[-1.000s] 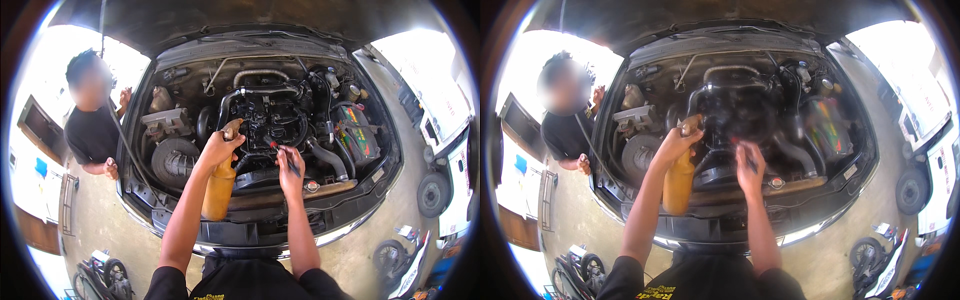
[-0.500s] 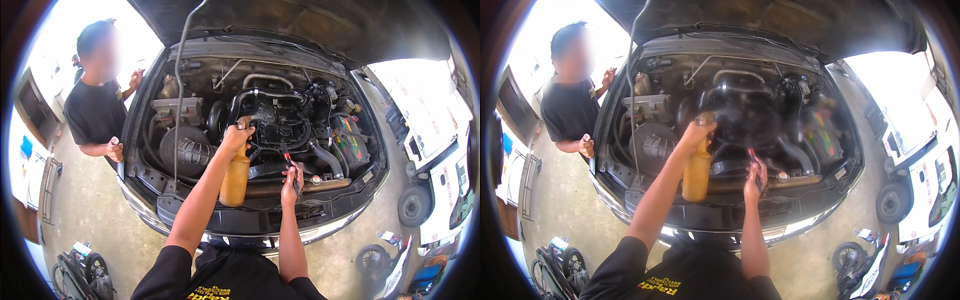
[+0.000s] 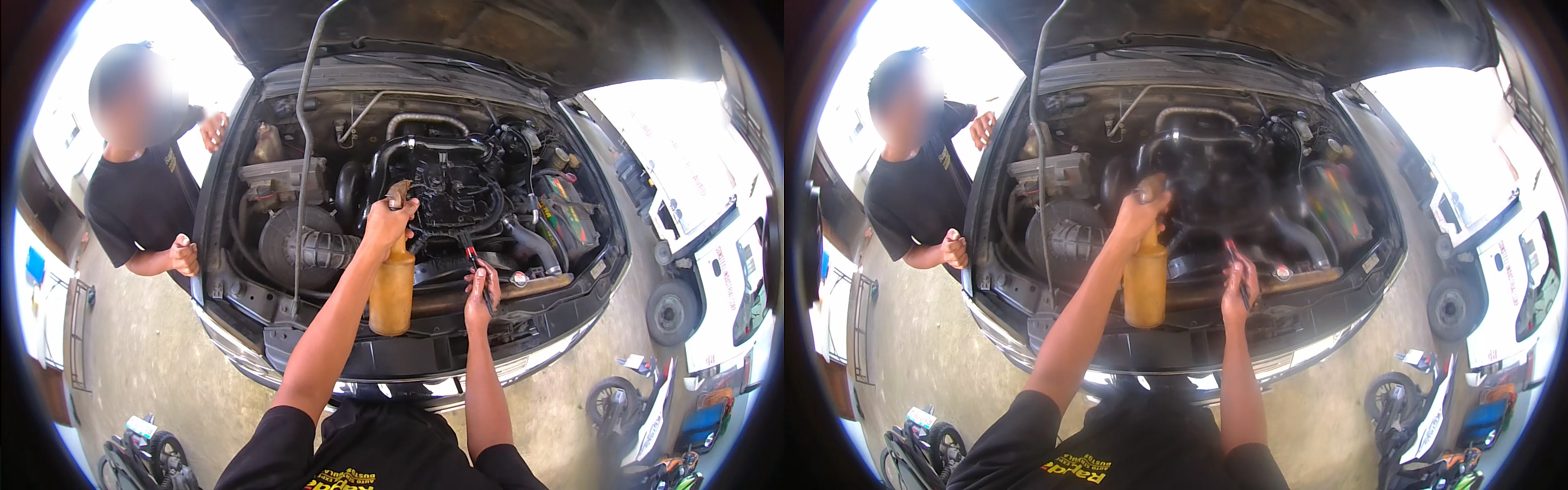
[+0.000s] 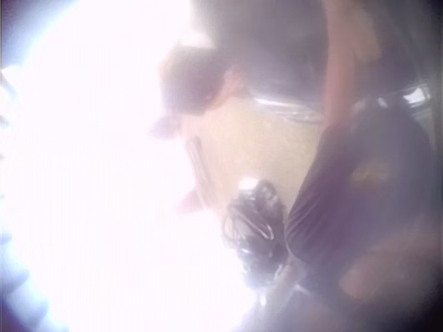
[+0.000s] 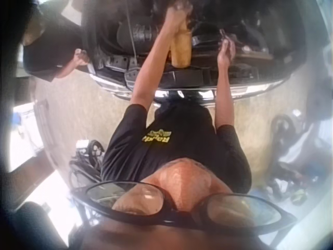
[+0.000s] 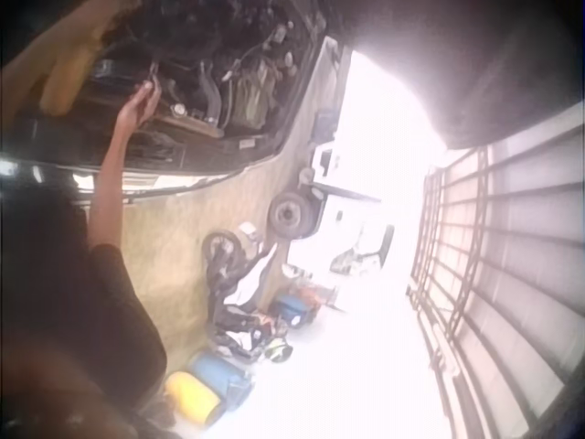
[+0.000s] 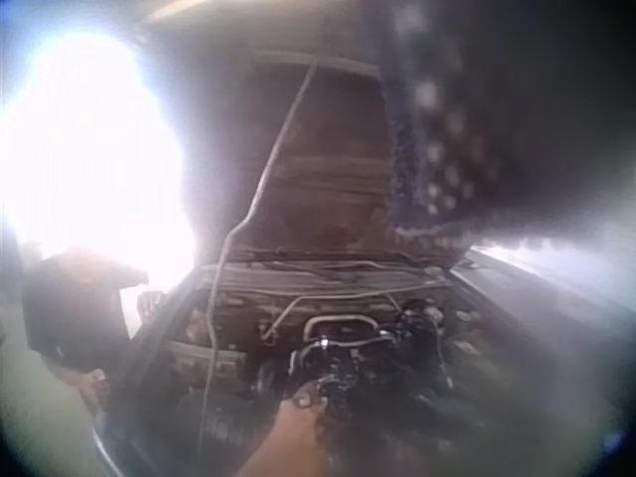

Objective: The person sprays a cleaning solution from a yellow bottle onto the car engine and scrubs various components with a brush. They move around the engine bay to reach different areas, repeatedly applying the solution and scrubbing surfaces.

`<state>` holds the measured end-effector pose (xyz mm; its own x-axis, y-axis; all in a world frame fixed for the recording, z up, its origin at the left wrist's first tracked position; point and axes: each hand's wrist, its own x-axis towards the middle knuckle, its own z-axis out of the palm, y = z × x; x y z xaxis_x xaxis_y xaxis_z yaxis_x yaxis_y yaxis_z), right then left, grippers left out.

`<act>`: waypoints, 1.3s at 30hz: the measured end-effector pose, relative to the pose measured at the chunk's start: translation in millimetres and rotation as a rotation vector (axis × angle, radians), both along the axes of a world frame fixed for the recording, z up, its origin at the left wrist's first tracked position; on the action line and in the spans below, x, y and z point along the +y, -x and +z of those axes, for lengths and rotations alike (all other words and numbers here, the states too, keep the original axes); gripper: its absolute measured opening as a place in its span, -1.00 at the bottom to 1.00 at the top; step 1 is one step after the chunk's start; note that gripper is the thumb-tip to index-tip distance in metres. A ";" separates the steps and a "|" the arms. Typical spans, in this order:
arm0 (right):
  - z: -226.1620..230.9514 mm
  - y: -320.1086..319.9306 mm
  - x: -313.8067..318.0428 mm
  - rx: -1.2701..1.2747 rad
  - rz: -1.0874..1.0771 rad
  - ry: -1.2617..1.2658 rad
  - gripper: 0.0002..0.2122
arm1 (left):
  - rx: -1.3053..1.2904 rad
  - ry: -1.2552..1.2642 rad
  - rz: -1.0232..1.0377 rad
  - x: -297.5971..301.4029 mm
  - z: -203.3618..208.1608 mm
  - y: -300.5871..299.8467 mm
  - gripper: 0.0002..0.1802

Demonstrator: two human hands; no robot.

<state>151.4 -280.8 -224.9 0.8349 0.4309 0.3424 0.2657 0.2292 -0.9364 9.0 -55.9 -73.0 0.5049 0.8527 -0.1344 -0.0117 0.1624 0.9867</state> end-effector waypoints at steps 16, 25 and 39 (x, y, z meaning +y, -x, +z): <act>-4.0 2.3 -2.0 -0.114 0.081 -0.010 -0.70 | 0.048 -0.154 0.090 -27.0 11.7 6.2 -0.60; 3.2 -4.5 -9.9 -0.182 0.030 -0.077 -0.74 | 0.308 -0.274 0.188 -48.2 18.9 -34.6 -0.52; -0.8 -13.9 -11.3 -0.184 0.085 -0.070 -0.71 | 0.362 -0.390 0.206 -70.3 25.6 -48.0 -0.53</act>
